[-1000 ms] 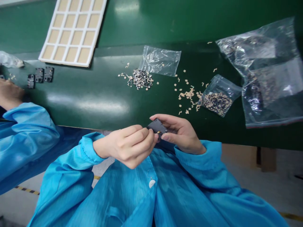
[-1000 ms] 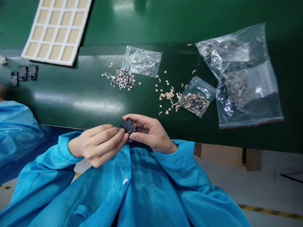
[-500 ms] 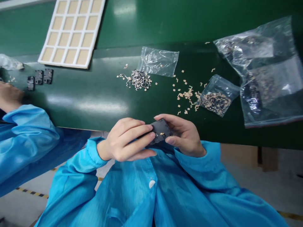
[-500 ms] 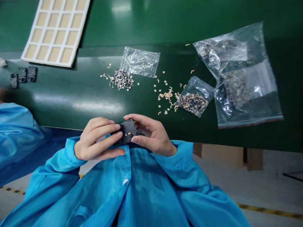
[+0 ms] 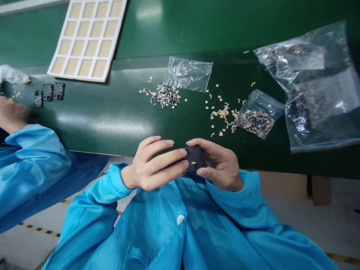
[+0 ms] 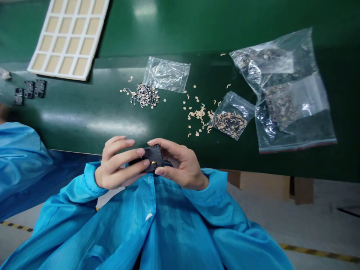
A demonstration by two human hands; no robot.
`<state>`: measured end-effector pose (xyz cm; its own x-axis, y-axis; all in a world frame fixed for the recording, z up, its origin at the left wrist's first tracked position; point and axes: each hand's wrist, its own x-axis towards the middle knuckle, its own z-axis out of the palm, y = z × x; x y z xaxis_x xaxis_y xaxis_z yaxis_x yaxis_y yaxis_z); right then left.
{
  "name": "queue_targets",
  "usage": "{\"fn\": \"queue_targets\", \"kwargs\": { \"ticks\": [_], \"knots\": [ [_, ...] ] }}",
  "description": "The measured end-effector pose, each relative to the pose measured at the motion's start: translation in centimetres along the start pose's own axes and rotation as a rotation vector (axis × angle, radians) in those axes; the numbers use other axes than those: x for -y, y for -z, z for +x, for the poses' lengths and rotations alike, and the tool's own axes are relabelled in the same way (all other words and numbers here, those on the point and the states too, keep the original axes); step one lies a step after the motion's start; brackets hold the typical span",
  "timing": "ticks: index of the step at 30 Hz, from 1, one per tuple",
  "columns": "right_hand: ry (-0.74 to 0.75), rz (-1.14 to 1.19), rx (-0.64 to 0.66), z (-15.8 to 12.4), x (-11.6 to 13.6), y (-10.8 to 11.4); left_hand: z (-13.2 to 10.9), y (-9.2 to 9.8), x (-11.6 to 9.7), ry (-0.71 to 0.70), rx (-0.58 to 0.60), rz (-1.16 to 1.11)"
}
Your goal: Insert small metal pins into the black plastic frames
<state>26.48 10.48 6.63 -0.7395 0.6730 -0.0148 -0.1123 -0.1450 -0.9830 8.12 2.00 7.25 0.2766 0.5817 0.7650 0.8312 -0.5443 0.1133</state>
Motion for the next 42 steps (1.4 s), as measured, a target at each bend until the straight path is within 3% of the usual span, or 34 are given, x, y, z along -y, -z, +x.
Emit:
{"fn": "queue_targets", "kwargs": {
  "ticks": [5, 11, 28, 34, 37, 42],
  "knots": [
    [0.017, 0.059, 0.037, 0.0, 0.4, -0.1, -0.2, -0.4, -0.2, 0.184, -0.143, -0.150],
    [0.056, 0.021, 0.021, -0.3, 0.6, -0.3, 0.1, 0.4, 0.0, 0.196, -0.029, -0.363],
    [0.146, -0.010, 0.041, -0.7, 0.8, -0.2, 0.5, 1.0, -0.3, 0.160, -0.019, -0.280],
    [0.157, -0.023, 0.049, -0.6, 0.6, -0.3, 0.7, 1.9, -0.5, 0.054, 0.086, -0.144],
    [0.170, -0.032, 0.052, -0.7, 0.5, -0.2, 0.7, 2.1, -0.4, 0.019, 0.084, -0.094],
    [0.208, -0.147, 0.039, -0.6, -0.1, 0.0, 0.3, 2.0, -0.1, 0.032, 0.131, -0.061]
  ]
}}
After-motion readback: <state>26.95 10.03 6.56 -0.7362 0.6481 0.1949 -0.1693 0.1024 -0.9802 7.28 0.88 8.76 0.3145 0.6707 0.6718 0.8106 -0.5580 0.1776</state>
